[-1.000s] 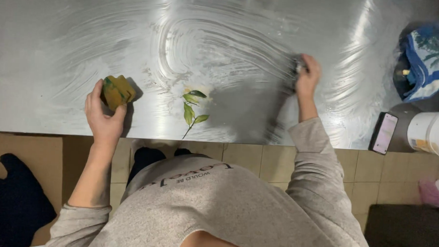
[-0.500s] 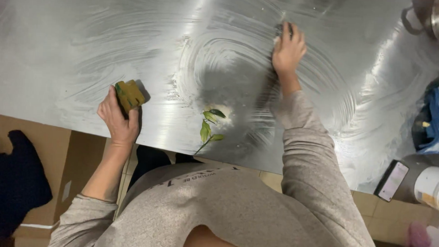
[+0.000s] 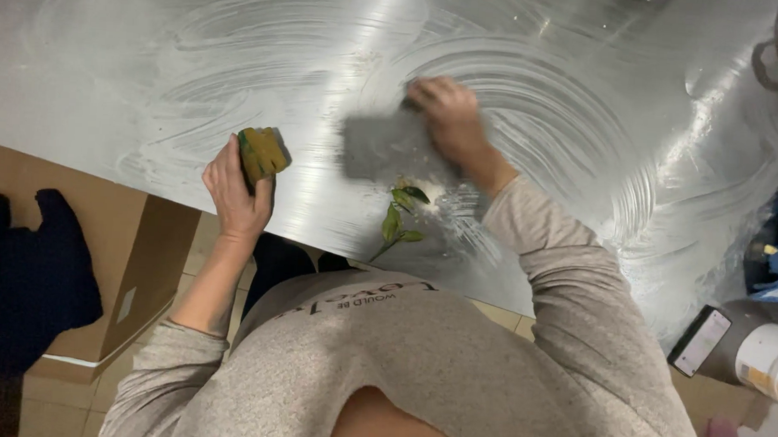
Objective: Packing small fruits into a bag and wiping down a stainless steel kitchen countertop.
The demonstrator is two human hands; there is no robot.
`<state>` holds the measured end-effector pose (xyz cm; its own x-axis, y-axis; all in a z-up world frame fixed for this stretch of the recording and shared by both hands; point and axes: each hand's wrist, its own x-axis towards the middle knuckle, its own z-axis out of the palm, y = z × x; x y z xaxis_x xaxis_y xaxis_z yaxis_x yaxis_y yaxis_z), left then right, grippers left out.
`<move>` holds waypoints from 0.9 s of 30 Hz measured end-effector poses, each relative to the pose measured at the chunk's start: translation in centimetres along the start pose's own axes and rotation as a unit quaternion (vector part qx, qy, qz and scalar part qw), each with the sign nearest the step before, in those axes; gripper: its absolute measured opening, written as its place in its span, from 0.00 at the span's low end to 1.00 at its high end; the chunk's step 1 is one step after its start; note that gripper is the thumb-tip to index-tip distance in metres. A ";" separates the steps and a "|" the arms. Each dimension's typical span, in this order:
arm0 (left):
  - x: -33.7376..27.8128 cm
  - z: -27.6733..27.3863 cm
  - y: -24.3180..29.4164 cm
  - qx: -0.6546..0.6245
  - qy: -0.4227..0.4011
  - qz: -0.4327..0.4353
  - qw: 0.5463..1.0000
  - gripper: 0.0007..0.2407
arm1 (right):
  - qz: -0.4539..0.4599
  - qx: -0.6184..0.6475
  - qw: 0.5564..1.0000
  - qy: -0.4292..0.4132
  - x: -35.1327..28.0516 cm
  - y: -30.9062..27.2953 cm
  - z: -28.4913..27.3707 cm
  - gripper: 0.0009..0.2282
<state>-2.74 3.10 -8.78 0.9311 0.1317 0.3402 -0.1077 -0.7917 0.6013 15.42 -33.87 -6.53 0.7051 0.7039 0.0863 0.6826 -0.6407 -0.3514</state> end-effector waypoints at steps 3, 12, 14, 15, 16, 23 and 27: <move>0.3 0.2 0.2 -0.003 0.009 -0.010 1.000 0.29 | 0.050 -0.048 0.997 0.042 0.4 1.1 -0.6 0.23; -0.4 -0.1 0.2 -0.008 -0.016 -0.019 1.000 0.29 | 0.082 -0.121 0.989 0.027 0.8 -0.1 0.5 0.26; 0.5 0.6 0.1 -0.008 0.003 -0.019 1.000 0.29 | 0.077 -0.165 0.979 0.089 2.1 -0.9 0.3 0.25; 0.4 0.6 -0.1 -0.002 0.009 -0.009 1.000 0.30 | 0.029 -0.116 0.991 0.064 2.4 -2.1 0.5 0.25; 0.3 0.6 -0.3 0.003 0.015 0.000 1.000 0.31 | -0.020 -0.067 0.997 0.039 2.6 -3.2 0.8 0.25; 0.6 -0.2 0.6 -0.018 0.004 -0.006 1.000 0.34 | 0.097 -0.140 0.983 0.073 5.5 -0.4 1.2 0.24; 0.5 -0.2 0.3 -0.015 0.019 -0.002 1.000 0.34 | -0.065 -0.083 0.994 -0.019 6.3 -6.0 1.5 0.28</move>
<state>-2.42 3.09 -8.31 0.9174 0.1584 0.3651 -0.1150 -0.7727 0.6242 15.49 -25.10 -5.30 0.6028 0.7934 0.0845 0.7923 -0.5827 -0.1812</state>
